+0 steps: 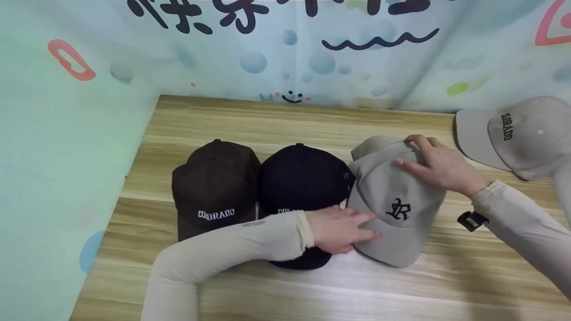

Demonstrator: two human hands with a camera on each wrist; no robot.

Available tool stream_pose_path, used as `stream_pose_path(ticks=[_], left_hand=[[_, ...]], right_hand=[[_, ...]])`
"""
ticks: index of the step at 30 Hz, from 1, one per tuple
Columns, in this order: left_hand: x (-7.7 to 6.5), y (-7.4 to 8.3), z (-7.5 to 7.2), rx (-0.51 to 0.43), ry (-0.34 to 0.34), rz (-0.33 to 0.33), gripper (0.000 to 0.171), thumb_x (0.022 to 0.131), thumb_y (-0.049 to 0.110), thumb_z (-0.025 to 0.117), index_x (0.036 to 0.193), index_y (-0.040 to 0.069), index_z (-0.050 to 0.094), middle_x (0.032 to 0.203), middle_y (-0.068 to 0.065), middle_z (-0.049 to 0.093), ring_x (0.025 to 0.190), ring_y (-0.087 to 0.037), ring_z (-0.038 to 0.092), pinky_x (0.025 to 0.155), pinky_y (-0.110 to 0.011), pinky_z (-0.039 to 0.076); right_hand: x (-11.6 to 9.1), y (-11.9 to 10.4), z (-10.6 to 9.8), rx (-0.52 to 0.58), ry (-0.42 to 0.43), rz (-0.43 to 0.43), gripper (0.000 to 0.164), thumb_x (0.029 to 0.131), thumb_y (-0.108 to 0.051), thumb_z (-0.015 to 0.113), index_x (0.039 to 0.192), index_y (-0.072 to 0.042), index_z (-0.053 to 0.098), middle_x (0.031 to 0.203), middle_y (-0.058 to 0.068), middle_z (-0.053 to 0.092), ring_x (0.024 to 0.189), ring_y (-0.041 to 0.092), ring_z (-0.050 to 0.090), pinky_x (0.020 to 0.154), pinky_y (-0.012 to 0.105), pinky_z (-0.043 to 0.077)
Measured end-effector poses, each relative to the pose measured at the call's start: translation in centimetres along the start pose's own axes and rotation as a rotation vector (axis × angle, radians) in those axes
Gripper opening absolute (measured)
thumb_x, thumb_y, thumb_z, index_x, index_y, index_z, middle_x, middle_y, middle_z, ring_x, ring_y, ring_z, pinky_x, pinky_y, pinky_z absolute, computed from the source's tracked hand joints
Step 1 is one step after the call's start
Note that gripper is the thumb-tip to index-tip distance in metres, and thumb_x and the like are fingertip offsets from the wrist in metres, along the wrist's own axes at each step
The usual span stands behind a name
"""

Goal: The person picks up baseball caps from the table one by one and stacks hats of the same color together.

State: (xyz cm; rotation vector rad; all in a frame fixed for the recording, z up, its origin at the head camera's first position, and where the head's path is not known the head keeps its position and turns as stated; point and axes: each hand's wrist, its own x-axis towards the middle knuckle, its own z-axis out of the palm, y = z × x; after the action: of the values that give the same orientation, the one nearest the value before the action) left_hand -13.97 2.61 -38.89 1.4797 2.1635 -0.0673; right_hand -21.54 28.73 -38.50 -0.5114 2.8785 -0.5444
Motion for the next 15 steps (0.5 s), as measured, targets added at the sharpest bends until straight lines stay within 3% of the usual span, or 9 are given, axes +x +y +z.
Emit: stream_pose_path(ticks=[2,6,11,15], left_hand=[[0.8,0.4,0.5,0.004,-0.069,-0.030,0.062,0.098,0.027,0.055,0.152,0.036,0.027,0.160,-0.001,0.012,0.136,-0.027,0.032,0.101,-0.043,0.038],[2.1,1.0,1.0,0.056,-0.154,-0.075,0.063,0.096,0.027,0.056,0.151,0.042,0.028,0.160,0.007,0.009,0.134,-0.024,0.032,0.101,-0.042,0.035],[3.6,1.8,0.8,0.157,-0.179,-0.095,0.064,0.095,0.028,0.058,0.150,0.045,0.029,0.159,0.010,0.012,0.129,-0.019,0.033,0.100,-0.041,0.034],[4.5,2.8,0.6,0.245,-0.164,-0.097,0.061,0.095,0.031,0.057,0.148,0.047,0.030,0.154,0.010,0.020,0.131,-0.020,0.030,0.104,-0.045,0.028]], right_hand=[[0.2,0.1,0.1,0.015,-0.025,-0.025,0.057,0.095,-0.043,0.058,0.135,-0.006,0.041,0.119,0.036,0.049,0.098,0.053,0.054,0.075,0.063,0.042],[0.6,0.2,0.1,0.036,-0.028,-0.068,0.058,0.093,-0.042,0.062,0.136,-0.008,0.043,0.128,0.030,0.048,0.105,0.053,0.053,0.083,0.062,0.041],[0.6,0.7,0.1,0.076,-0.021,-0.112,0.056,0.093,-0.037,0.065,0.136,-0.006,0.045,0.132,0.027,0.046,0.111,0.051,0.050,0.090,0.061,0.039],[0.5,1.9,-0.8,0.149,-0.006,-0.089,0.053,0.094,-0.031,0.063,0.135,-0.002,0.045,0.131,0.029,0.044,0.114,0.050,0.046,0.089,0.064,0.037]])
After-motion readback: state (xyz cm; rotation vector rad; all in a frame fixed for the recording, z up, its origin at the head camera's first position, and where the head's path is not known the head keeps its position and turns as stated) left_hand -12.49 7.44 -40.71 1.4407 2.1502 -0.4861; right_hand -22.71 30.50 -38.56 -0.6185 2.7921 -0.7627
